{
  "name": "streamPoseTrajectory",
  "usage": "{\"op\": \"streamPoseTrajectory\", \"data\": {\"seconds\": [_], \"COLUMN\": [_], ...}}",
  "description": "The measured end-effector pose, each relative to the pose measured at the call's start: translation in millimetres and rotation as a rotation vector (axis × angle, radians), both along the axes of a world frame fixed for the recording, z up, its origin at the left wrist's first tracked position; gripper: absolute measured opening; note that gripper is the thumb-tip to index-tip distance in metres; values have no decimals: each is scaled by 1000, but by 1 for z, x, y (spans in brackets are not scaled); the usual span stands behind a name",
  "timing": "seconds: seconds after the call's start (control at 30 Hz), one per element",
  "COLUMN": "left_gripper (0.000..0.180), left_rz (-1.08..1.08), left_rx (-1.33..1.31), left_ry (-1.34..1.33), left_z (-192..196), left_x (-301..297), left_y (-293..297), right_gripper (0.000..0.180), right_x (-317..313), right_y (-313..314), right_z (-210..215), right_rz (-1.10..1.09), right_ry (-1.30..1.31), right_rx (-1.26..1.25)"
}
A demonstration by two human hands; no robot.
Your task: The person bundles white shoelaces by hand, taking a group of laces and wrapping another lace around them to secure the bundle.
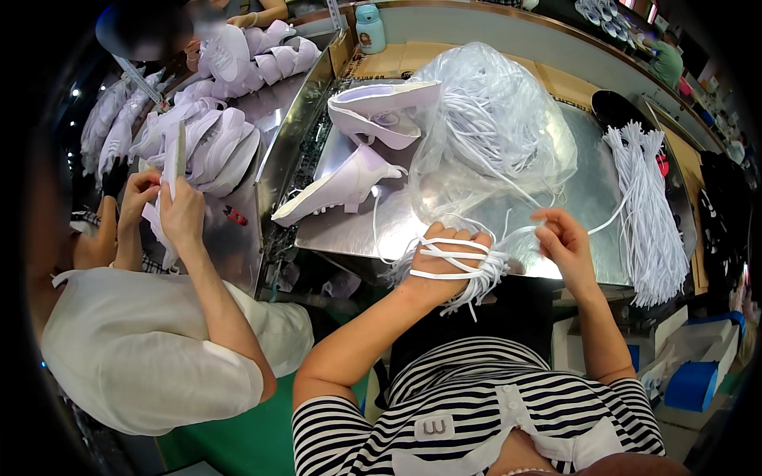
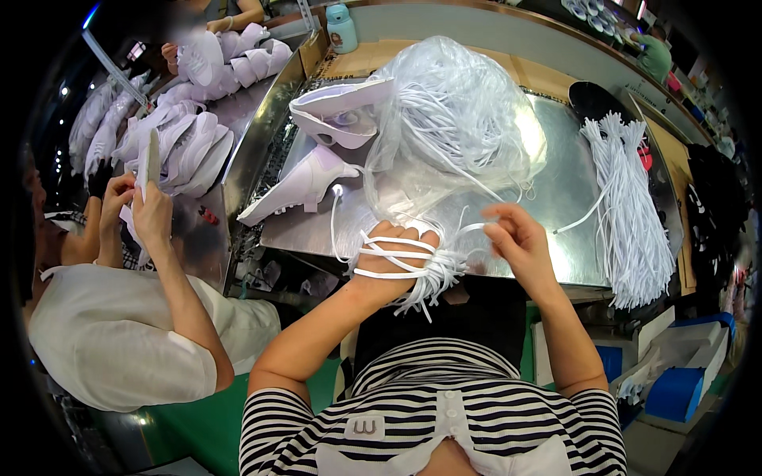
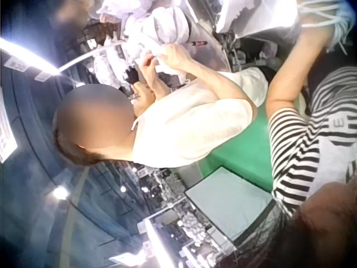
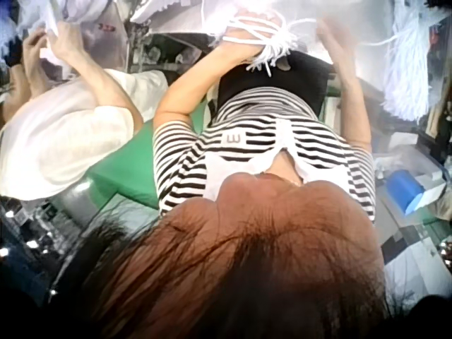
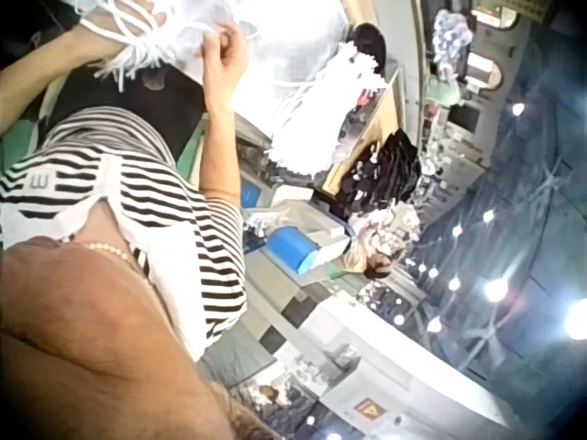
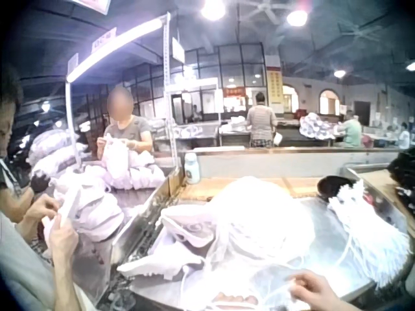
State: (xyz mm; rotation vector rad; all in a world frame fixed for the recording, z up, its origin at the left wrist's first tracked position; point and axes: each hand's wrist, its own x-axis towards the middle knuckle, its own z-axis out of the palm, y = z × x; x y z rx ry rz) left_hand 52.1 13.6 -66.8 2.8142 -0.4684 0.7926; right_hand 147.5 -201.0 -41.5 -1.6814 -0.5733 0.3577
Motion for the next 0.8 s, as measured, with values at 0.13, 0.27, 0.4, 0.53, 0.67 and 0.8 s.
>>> {"op": "streamPoseTrajectory", "data": {"seconds": [0.13,0.27,0.4,0.53,0.67,0.8], "left_gripper": [10,16,19,27,32,25], "left_rz": [-32,-18,196,-205,-259,-550], "left_rx": [-71,-151,-295,-1220,-1979,-2150], "left_ry": [34,237,525,585,835,731], "left_z": [-4,2,33,-4,-20,-16], "left_x": [4,12,-2,-1,-5,1], "left_y": [-5,-10,-14,-8,-13,-8], "right_gripper": [19,18,13,15,11,26], "right_x": [-19,-10,-2,14,35,17], "right_y": [48,59,50,24,0,1], "right_z": [33,26,21,2,-8,18], "right_rz": [125,333,376,124,285,-37], "right_ry": [-570,-513,322,615,650,193], "right_rx": [-119,-122,326,681,912,429]}}
